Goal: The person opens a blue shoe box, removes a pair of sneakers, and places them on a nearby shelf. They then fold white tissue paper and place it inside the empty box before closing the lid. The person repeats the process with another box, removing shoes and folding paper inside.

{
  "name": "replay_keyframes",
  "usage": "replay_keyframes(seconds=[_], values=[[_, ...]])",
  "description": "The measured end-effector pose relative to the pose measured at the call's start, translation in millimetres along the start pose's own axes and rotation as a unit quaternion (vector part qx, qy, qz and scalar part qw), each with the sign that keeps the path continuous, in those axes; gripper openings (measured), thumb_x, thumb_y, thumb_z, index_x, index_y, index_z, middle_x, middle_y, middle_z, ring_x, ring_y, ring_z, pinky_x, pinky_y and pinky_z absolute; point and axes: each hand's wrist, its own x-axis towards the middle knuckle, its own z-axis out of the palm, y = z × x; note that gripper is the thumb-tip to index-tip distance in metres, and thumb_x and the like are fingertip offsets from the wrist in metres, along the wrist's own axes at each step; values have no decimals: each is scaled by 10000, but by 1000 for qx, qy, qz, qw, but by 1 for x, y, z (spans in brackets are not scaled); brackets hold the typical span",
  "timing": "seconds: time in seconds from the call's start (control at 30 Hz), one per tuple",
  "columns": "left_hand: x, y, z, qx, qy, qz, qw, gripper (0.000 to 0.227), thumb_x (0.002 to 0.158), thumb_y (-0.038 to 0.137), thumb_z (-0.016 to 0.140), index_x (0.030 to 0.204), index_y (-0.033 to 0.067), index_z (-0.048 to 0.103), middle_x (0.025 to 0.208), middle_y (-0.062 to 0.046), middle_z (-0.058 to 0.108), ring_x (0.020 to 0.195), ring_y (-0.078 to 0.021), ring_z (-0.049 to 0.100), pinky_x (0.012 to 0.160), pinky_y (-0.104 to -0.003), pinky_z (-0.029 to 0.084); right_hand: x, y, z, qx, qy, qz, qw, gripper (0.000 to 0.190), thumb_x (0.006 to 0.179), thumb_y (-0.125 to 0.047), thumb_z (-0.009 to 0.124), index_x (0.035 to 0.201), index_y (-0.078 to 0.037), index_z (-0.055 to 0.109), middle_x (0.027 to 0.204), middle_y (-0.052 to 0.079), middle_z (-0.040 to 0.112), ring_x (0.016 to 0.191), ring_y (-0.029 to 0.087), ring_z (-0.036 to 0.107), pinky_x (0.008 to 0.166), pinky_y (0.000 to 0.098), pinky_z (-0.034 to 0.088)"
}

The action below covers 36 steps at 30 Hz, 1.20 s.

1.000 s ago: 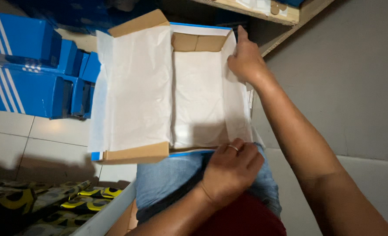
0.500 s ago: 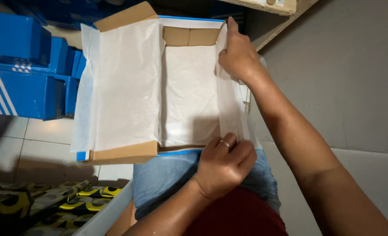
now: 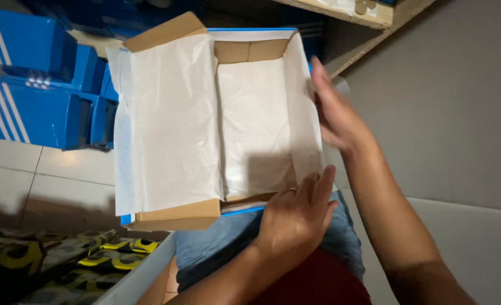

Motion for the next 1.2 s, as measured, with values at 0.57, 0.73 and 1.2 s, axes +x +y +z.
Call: replay_keyframes(seconds=[0.57,0.73,1.2], values=[[14,-44,-53,63,-365,-113,922,1180,702,958,546,1577,187,365,1476,-197,495,1372,-673,304,995,-741,284,64,-10,69,-708,-300,-166,617,275,850,-237,505,1010,-59,640,1211,197,595,1059,470,610,828,618,489],[25,-57,-64,-81,-507,-193,836,935,683,792,647,1424,230,548,1412,-261,468,1382,-538,337,1140,-707,185,88,25,105,-790,-243,-140,545,581,839,-106,434,1415,-42,477,1377,140,407,1188,408,384,798,533,501],[39,-80,-107,-174,-206,51,961,165,926,70,557,1036,-11,649,933,-192,711,820,-381,702,741,-495,539,53,87,109,-614,-221,-153,742,1095,794,-353,690,1628,-34,56,1692,237,53,1535,552,16,1118,727,249]])
